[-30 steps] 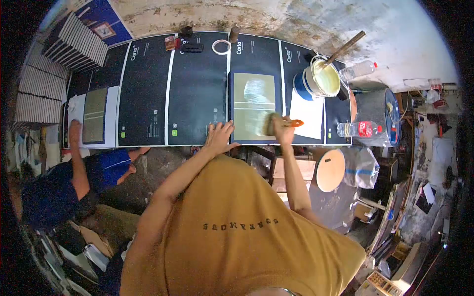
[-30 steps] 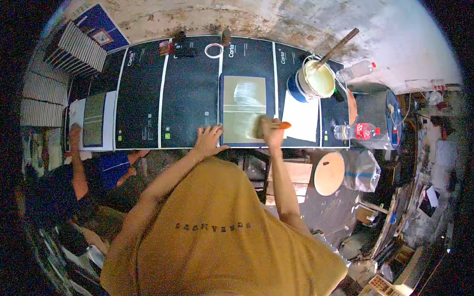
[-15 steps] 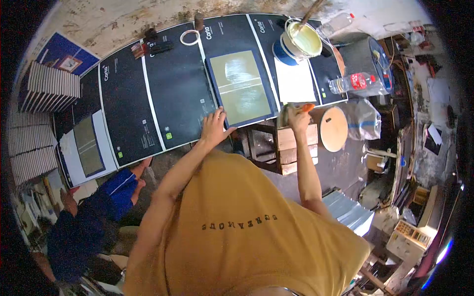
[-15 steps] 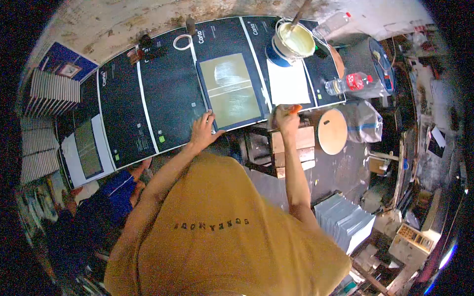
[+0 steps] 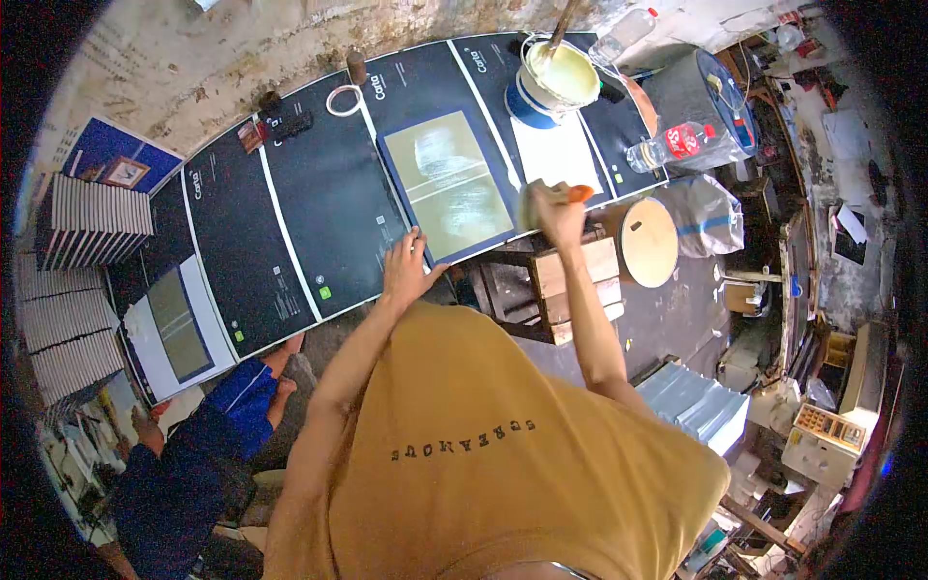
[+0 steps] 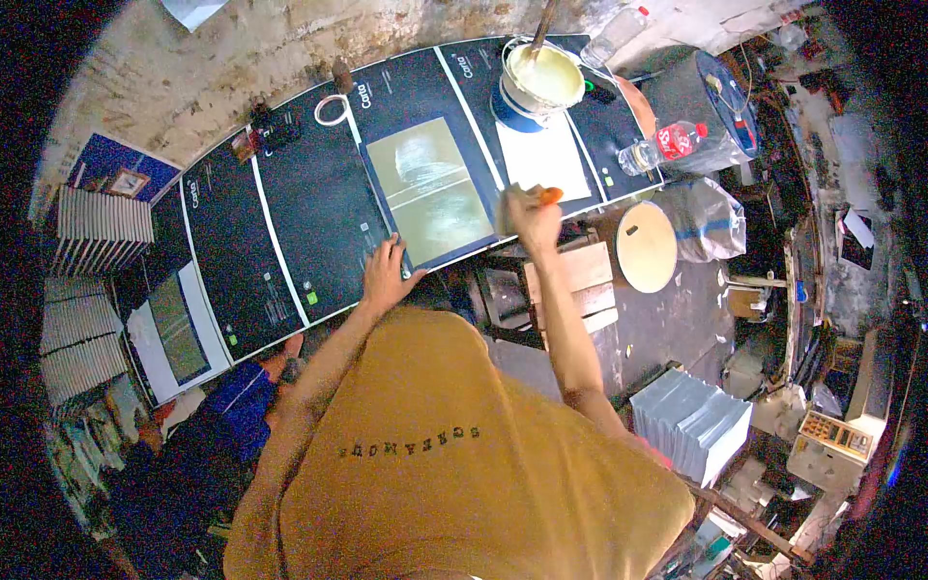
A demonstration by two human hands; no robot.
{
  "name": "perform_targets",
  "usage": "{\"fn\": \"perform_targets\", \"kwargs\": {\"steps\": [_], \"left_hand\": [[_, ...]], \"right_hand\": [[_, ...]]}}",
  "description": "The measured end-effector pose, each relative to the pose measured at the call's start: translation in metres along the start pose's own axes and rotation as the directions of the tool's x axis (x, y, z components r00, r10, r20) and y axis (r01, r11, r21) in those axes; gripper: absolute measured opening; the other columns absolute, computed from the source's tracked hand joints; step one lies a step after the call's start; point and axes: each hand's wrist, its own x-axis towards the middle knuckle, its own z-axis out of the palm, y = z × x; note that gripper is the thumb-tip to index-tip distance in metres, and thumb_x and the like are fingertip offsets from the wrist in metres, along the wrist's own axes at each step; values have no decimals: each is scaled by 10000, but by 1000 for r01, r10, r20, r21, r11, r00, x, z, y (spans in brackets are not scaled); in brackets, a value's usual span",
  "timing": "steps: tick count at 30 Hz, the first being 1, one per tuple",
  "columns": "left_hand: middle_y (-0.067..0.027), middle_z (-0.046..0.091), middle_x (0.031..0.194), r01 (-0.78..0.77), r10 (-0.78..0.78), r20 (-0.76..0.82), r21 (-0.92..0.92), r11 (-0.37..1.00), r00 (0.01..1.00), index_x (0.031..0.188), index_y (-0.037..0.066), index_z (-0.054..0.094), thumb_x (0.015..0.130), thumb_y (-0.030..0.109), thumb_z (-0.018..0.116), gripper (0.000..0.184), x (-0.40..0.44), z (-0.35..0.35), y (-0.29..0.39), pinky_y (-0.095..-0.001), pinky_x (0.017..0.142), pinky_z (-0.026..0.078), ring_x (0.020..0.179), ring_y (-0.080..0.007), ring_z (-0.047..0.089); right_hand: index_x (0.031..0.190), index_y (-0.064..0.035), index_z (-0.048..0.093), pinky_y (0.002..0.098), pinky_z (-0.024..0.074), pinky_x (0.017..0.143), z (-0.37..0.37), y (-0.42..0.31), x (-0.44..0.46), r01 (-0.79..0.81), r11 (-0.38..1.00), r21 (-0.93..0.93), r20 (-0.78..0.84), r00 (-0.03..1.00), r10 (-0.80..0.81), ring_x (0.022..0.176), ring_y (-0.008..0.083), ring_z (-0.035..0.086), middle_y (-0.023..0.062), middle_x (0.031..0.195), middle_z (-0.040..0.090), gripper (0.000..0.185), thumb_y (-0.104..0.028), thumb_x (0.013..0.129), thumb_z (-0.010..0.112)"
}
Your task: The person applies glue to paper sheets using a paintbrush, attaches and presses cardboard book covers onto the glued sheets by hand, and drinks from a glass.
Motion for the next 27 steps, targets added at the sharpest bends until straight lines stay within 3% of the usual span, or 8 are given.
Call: {"fn": "perform_targets", "kwargs": {"steps": [1, 5, 9, 15, 17, 19, 21, 27], "left_hand": [[-166, 481, 1386, -1, 1, -6, -8, 1000, 1000, 1321, -9, 522, 807, 512, 744, 766, -1, 5, -3, -485, 951, 446, 1248, -348, 508], [-171, 479, 1384, 33, -34, 53, 3, 999, 998, 1312, -8, 522, 803, 500, 755, 755, 1, -6, 6, -498, 984, 435, 1253, -350, 504], [-175, 472, 1402, 44, -43, 58, -20, 999, 997, 1319, -6, 519, 810, 510, 746, 759, 2, -8, 7, -508, 1010, 424, 1274, -349, 491], [-185, 476, 1412, 60, -60, 26, 3, 998, 998, 1302, -5, 530, 808, 511, 749, 747, 1, -2, 9, -510, 1021, 427, 1286, -364, 482], [-158, 476, 1416, 84, -84, 52, 3, 996, 995, 1317, 9, 520, 799, 482, 763, 742, 3, -7, 14, -496, 985, 436, 1267, -346, 503], [-143, 477, 1419, 104, -104, 63, 1, 995, 993, 1318, 19, 517, 791, 466, 775, 737, 2, -10, 17, -488, 966, 442, 1256, -337, 516], [-139, 479, 1420, 124, -123, 47, -8, 992, 991, 1305, 28, 522, 782, 463, 784, 729, 4, -6, 18, -488, 964, 443, 1251, -337, 521], [-144, 465, 1419, 193, -201, 100, 85, 978, 975, 1282, 21, 526, 745, 459, 807, 748, 12, -10, 31, -486, 934, 479, 1225, -355, 537]], "right_hand": [[770, -51, 643, 382, 500, 559, 30, 11, 2, 34, 955, 295, 75, 995, -59, 603, 246, 637, 130, 664, 622, 320, -347, 848, 738], [975, -46, 639, 442, 517, 723, 71, -31, -11, 213, 977, -30, 479, 861, -173, 801, 345, 666, 172, 864, 669, 402, -402, 817, 736], [922, -49, 684, 478, 545, 737, 58, 3, 58, -183, 917, -355, 333, 892, 307, 818, 396, 690, 203, 800, 696, 401, -441, 839, 685], [905, -91, 680, 500, 528, 707, 80, -47, 74, 231, 895, 382, 337, 867, -367, 776, 416, 671, 199, 786, 676, 351, -426, 804, 713], [910, -113, 685, 514, 528, 723, 93, -64, 78, 401, 874, 276, 521, 702, -486, 810, 427, 671, 211, 805, 681, 340, -433, 803, 718], [926, -132, 689, 520, 534, 726, 125, -39, 116, 200, 969, -147, 618, 783, -67, 829, 431, 676, 198, 846, 704, 350, -469, 830, 676], [941, -149, 694, 511, 547, 712, 132, -22, 166, 348, 902, -257, 518, 837, -175, 807, 422, 676, 181, 830, 702, 315, -448, 856, 645], [877, -96, 670, 487, 552, 684, 129, -62, 189, 563, 733, 381, 585, 467, -663, 831, 352, 700, 178, 843, 693, 309, -403, 882, 641]]}}
